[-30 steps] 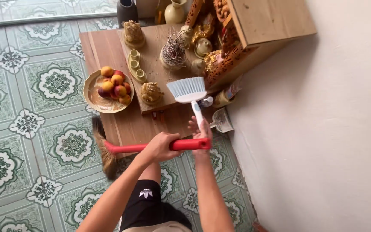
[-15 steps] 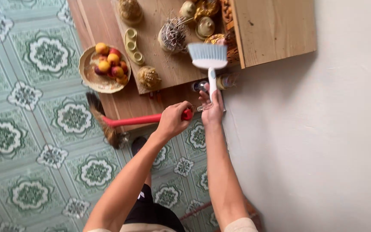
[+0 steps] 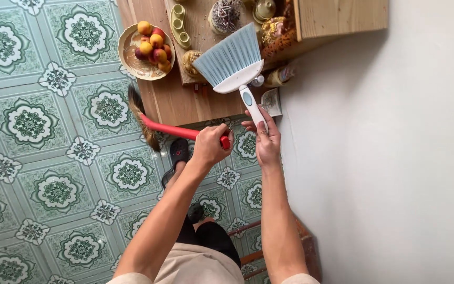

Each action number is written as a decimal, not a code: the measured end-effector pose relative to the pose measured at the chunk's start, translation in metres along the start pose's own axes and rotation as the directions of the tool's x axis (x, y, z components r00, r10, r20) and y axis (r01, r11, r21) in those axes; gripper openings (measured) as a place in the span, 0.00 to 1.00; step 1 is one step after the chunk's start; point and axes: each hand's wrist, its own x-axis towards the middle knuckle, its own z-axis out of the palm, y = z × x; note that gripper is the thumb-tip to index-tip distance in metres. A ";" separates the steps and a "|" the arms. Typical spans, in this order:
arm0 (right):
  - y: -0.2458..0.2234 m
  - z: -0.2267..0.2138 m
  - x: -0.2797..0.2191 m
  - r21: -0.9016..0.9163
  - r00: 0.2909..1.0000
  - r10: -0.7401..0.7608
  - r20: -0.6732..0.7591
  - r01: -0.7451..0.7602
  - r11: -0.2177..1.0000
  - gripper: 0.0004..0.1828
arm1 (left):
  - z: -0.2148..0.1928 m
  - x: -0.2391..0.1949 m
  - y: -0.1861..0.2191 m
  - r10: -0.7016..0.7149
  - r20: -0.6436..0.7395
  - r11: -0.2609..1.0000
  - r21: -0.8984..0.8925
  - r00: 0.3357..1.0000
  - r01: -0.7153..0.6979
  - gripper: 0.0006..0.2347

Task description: Cleaning a small wooden shrine on a shelf using a hand broom and dustpan.

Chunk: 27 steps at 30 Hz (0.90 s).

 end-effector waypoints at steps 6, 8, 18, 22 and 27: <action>-0.084 -0.001 -0.115 -0.158 0.992 -0.103 -0.068 0.092 0.983 0.24 | 0.009 -0.092 0.068 0.114 0.035 0.990 -0.085 0.993 -0.111 0.08; -0.107 -0.008 -0.153 -0.193 0.988 -0.121 -0.094 0.101 0.976 0.24 | 0.020 -0.114 0.090 0.125 0.078 0.989 -0.095 0.989 -0.117 0.09; -0.154 -0.017 -0.249 -0.403 0.966 -0.175 -0.191 0.086 0.911 0.22 | 0.160 -0.180 0.131 0.352 0.246 0.913 -0.303 0.903 -0.274 0.03; -0.164 -0.033 -0.260 -0.574 0.937 -0.314 -0.156 0.173 0.800 0.20 | 0.169 -0.165 0.165 0.358 0.212 0.786 -0.594 0.909 -0.171 0.09; -0.159 -0.072 -0.255 -0.655 0.883 -0.399 -0.247 0.152 0.741 0.21 | 0.232 -0.162 0.153 0.177 0.471 0.848 -0.519 0.864 0.109 0.10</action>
